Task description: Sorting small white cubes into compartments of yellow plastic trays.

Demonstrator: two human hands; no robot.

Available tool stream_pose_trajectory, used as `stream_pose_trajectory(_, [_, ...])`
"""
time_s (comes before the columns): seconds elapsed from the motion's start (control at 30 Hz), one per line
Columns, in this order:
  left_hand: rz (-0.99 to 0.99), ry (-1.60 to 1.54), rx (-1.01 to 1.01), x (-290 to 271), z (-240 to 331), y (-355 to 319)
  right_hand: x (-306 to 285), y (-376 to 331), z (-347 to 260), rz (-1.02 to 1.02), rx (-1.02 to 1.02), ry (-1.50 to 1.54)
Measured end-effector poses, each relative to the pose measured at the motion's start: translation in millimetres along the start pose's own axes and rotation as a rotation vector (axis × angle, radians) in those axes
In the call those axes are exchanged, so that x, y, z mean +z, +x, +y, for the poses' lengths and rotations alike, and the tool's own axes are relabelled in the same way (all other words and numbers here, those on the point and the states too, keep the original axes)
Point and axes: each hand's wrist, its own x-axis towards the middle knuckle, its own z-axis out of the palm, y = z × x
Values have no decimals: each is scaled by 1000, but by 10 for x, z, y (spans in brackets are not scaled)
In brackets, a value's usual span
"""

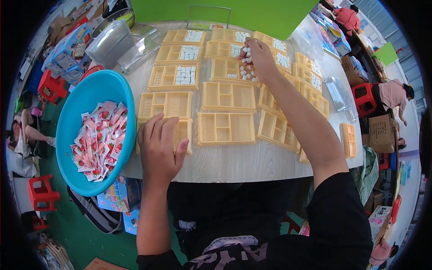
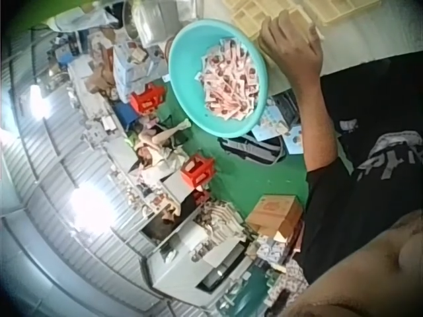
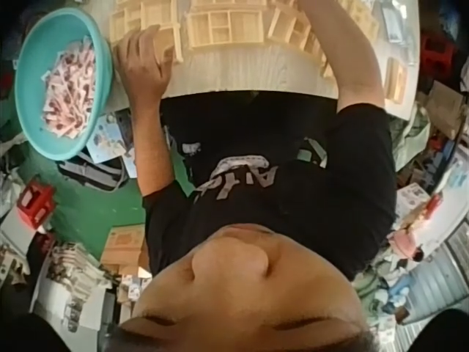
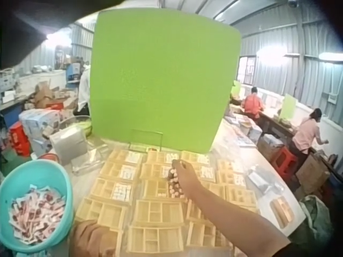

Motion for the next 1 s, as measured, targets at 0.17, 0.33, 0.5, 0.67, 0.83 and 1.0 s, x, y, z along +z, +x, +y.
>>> stream_pose_trajectory(0.17, [0, -2, 1, 14, -8, 8, 17, -7, 3, 5, 34, -2])
stream_pose_trajectory(0.33, [13, 5, -11, 5, 5, -10, 27, -20, 17, -13, 35, -32])
stream_pose_trajectory(0.5, [8, 4, -7, 13, 19, 2, -54, -5, -22, -23, -46, -325])
stream_pose_trajectory(0.67, [21, 11, -4, 19, 23, 11, -118, -6, -26, -85, -100, -489])
stream_pose_trajectory(0.83, [27, 16, -10, 15, 15, 8, -68, -28, 8, -98, -96, -429])
stream_pose_trajectory(1.0, [25, 34, -5, 19, 22, 12, -117, 21, 75, -84, -167, -297])
